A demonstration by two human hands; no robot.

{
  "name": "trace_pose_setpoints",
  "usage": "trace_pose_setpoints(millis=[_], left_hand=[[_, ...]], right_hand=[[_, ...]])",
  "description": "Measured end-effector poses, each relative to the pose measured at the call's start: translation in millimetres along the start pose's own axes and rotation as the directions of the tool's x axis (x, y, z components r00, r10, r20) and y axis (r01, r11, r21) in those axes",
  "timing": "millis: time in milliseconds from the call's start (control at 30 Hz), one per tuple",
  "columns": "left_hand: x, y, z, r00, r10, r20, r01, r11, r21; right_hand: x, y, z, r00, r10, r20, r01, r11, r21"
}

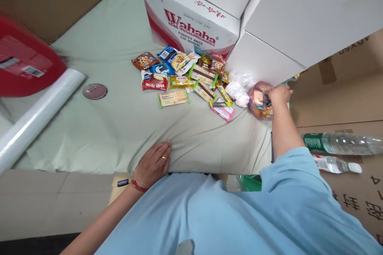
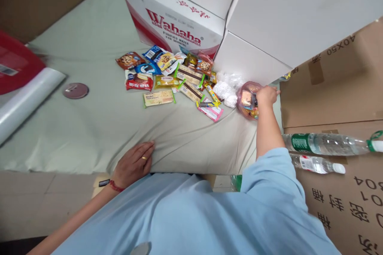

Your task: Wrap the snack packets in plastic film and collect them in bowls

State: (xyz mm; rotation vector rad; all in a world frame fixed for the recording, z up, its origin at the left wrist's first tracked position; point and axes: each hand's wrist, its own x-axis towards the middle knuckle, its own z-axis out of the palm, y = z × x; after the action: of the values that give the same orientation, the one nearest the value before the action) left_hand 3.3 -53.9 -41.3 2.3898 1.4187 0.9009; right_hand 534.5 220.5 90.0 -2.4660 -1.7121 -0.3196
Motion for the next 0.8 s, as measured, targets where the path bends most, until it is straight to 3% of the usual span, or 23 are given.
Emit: trace_pose_setpoints(millis=[100,167,267,367,500,567,633,700,800], left_hand=[[-4.0,-1.1,3.5,0.999,-0.039,0.022,0.040,0.998,-0.041],[-5.8,-2.0,5.1,0.998,-0.048,0.034,0.050,0.997,-0.061],[-6.1,-2.1,6.0,0.999,-0.039,0.032,0.042,0.996,-0.077],[-4.1,0.3,5.1,0.998,-0.036,0.043,0.039,0.997,-0.068],[-0.6,4.8,0.2,0.996,-0.064,0.058,0.071,0.988,-0.134],[1.0,6.1,-5.3,0.994,-0.091,0.059,0.101,0.976,-0.194],[3.3,6.8,-13.3,0.985,-0.166,0.052,0.174,0.948,-0.268],[7.8,7.8,-22.9,0.959,-0.278,0.053,0.279,0.895,-0.347],[21.6,13.0,-35.8,0.924,-0.367,0.103,0.374,0.818,-0.436]], right_hand=[[-10.2,-20.5,-22.4,0.996,-0.005,-0.086,0.006,1.000,0.021],[-23.9,-43.5,-31.8,0.989,-0.127,-0.071,0.132,0.989,0.074],[-51.9,-85.0,-30.9,0.943,-0.331,0.041,0.324,0.938,0.125],[-76.8,-120.3,-17.4,0.890,-0.413,0.195,0.411,0.910,0.051],[-91.1,-136.4,-7.2,0.902,-0.359,0.241,0.375,0.927,-0.023],[-94.0,-131.3,-10.6,0.925,-0.327,0.192,0.325,0.945,0.045],[-100.7,-121.0,-17.0,0.952,-0.285,0.109,0.257,0.941,0.220],[-115.4,-109.4,-22.9,0.980,-0.194,0.035,0.152,0.859,0.488],[-155.0,-97.4,-27.1,0.998,-0.021,0.061,-0.040,0.546,0.837]])
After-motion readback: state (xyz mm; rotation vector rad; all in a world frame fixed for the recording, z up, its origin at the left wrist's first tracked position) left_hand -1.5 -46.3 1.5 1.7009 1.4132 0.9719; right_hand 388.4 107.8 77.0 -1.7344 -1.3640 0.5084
